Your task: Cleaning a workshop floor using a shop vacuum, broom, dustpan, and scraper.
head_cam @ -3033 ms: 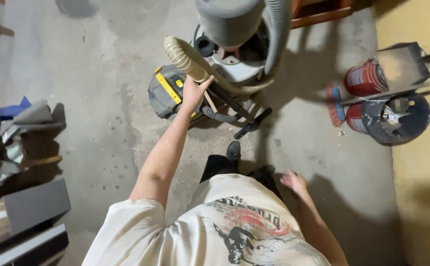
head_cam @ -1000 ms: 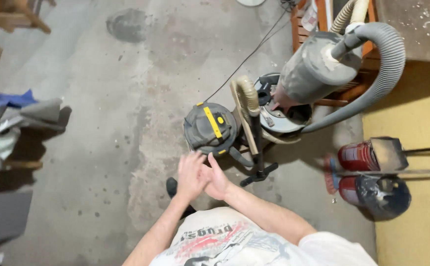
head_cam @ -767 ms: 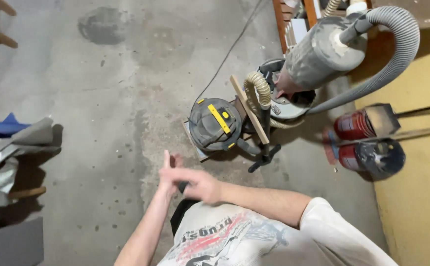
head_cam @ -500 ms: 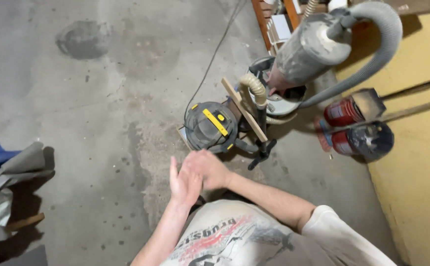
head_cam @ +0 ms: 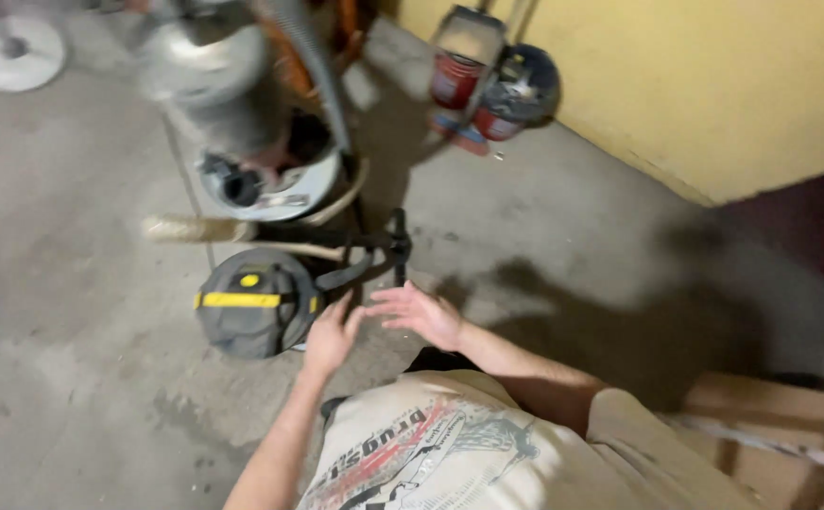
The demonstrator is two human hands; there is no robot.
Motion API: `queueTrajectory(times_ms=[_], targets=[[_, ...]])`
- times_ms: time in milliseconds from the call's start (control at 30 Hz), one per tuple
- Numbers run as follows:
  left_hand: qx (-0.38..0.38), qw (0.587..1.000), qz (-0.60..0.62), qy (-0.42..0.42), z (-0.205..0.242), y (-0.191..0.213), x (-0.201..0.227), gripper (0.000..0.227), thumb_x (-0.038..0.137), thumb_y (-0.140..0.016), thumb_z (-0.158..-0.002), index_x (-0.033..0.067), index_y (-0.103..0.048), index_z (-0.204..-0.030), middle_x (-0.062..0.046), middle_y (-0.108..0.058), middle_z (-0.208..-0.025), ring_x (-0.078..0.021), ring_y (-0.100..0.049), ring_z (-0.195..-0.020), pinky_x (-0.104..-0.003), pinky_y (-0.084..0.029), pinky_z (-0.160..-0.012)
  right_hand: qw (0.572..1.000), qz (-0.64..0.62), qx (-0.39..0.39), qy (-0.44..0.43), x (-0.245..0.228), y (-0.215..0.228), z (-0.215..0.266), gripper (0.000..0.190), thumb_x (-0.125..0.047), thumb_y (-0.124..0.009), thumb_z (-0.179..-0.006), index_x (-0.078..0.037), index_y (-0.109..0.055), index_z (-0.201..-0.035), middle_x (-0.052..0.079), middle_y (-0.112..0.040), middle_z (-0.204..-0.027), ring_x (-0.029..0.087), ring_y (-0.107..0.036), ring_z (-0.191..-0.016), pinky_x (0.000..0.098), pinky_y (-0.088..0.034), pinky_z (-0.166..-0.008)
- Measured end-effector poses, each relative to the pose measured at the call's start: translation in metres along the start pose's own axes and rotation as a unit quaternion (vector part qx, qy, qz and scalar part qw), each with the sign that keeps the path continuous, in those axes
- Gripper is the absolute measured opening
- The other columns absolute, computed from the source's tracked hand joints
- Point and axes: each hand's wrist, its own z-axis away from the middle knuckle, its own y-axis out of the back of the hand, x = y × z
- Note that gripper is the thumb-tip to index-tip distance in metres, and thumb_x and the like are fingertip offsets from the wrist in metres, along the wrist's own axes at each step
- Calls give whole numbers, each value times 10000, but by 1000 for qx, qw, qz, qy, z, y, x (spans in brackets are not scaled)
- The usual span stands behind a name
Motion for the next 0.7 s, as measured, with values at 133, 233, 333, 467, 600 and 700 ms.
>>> queueTrajectory(times_ms=[133,233,333,467,600,700], targets=[[-216,946,-115,212,-28,-82,-65,515,653,-606,-934,318,-685,-1317,-37,-779,-1134,-286,-742,-1090,-449,-594,-932,981,111,156,31,-31,117,43,521,-481,-487,-1072,-60,-663,-1325,198,-757,-1158,271,-753,-1002,346,-575,-884],[-269,919,-146,247,-41,-100,-65,586,716,-618,-883,313,-705,-1299,-41,-791,-1117,-273,-756,-1077,-434,-612,-918,963,109,245,12,-45,183,68,459,-420,-596,-1043,-41,-666,-1293,207,-759,-1129,261,-758,-973,328,-593,-841],[-293,906,-121,280,-75,-98,-23,636,688,-612,-897,220,-707,-1317,-96,-790,-1146,-307,-743,-1105,-458,-596,-953,955,89,282,-12,-65,251,69,482,-420,-632,-1021,-15,-655,-1283,215,-756,-1113,262,-762,-959,331,-608,-818],[-308,908,-85,272,-144,-115,14,628,587,-626,-943,103,-695,-1337,-157,-777,-1177,-344,-728,-1137,-488,-576,-975,943,90,319,-13,-102,342,36,501,-427,-658,-1013,-5,-641,-1282,239,-747,-1122,279,-762,-962,345,-606,-812],[-311,915,-60,250,-237,-157,11,609,581,-644,-936,105,-706,-1311,-139,-786,-1158,-332,-732,-1127,-490,-580,-958,937,110,331,9,-167,421,-21,486,-409,-654,-1027,13,-638,-1270,245,-746,-1108,286,-764,-954,343,-604,-796],[-300,934,-48,188,-324,-192,8,534,495,-668,-934,69,-728,-1251,-163,-791,-1087,-376,-735,-1078,-540,-577,-935,927,126,353,31,-230,468,-67,487,-406,-666,-1023,12,-631,-1270,250,-742,-1106,287,-767,-943,344,-613,-782]])
